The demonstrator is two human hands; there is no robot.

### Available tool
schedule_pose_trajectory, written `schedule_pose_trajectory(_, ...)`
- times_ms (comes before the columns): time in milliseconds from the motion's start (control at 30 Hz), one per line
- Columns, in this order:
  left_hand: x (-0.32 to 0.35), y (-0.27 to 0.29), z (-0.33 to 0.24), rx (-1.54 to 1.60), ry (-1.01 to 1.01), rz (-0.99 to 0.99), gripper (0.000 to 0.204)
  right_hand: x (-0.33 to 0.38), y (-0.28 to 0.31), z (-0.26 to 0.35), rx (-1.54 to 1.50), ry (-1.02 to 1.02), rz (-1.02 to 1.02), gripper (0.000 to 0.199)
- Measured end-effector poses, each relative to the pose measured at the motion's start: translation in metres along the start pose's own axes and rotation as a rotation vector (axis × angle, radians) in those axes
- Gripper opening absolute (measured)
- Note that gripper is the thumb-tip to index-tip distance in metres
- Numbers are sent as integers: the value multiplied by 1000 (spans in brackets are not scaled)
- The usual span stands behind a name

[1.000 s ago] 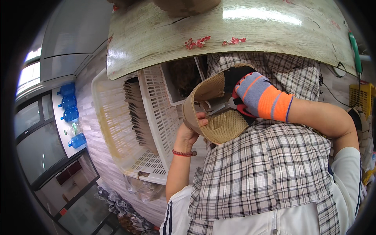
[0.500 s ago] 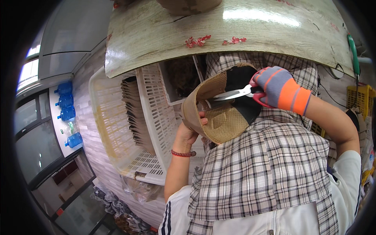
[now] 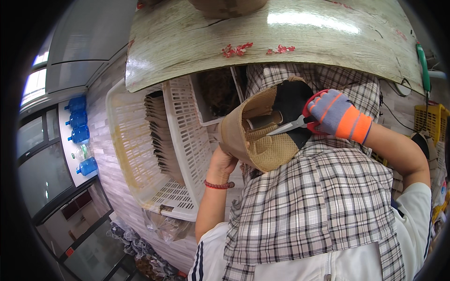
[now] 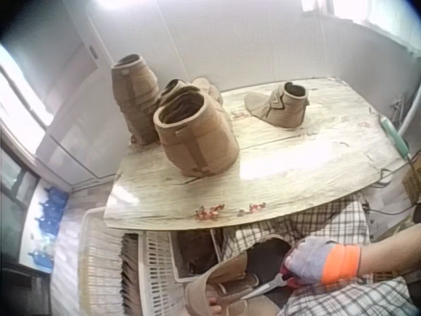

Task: The person repeatedly picks up unfinished shoe uppers from a table and uses shears to trim excess material from the interior edges. Trimmed pieces are discarded, and the shoes are placed back on the table. The process is repeated for several shoe units.

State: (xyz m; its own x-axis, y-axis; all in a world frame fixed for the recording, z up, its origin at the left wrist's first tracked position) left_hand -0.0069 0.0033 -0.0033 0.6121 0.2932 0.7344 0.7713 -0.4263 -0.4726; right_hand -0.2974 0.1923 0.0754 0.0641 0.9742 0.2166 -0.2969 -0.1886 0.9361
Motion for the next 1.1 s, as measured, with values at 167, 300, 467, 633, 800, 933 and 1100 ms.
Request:
schedule_pose_trajectory(167, -2, -3, 1, -25, -18, 22, 41, 10, 4, -6, -184, -83, -93, 29)
schedule_pose_trajectory(300, -5, 3, 4, -49, -15, 39, 41, -1, 9, 11, -207, -35, -25, 26)
schedule_pose_trajectory(467, -2, 0, 1, -29, 20, 17, 44, 3, 0, 0, -163, -64, 100, 24)
schedule_pose_trajectory(633, -3, 1, 3, -3, 47, -25, 50, 13, 0, 0, -231, -130, -84, 26)
schedule_pose_trajectory(800, -4, 5, 6, -11, 25, -4, 48, 12, -13, 4, -204, -57, -46, 29)
schedule_pose_trajectory(933, -1, 4, 5, -46, 43, 24, 45, 13, -3, 2, -284, -111, -81, 34)
schedule_pose_trajectory(1100, 1, -4, 3, -89, 12, 11, 45, -14, 2, 12, -119, -72, -41, 72)
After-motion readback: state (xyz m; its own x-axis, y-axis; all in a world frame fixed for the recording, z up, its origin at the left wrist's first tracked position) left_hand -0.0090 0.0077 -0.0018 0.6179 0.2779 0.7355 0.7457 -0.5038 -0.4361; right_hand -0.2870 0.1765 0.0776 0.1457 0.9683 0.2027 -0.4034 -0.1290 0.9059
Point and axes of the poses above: each hand's wrist, its own x-axis away from the middle knuckle, its own y-axis out of the back of the hand, z = x × y, the point moved 1 cm from there along -x, towards the middle knuckle, and after that the axes turned 1 degree about -z, right-handed, at the moved point
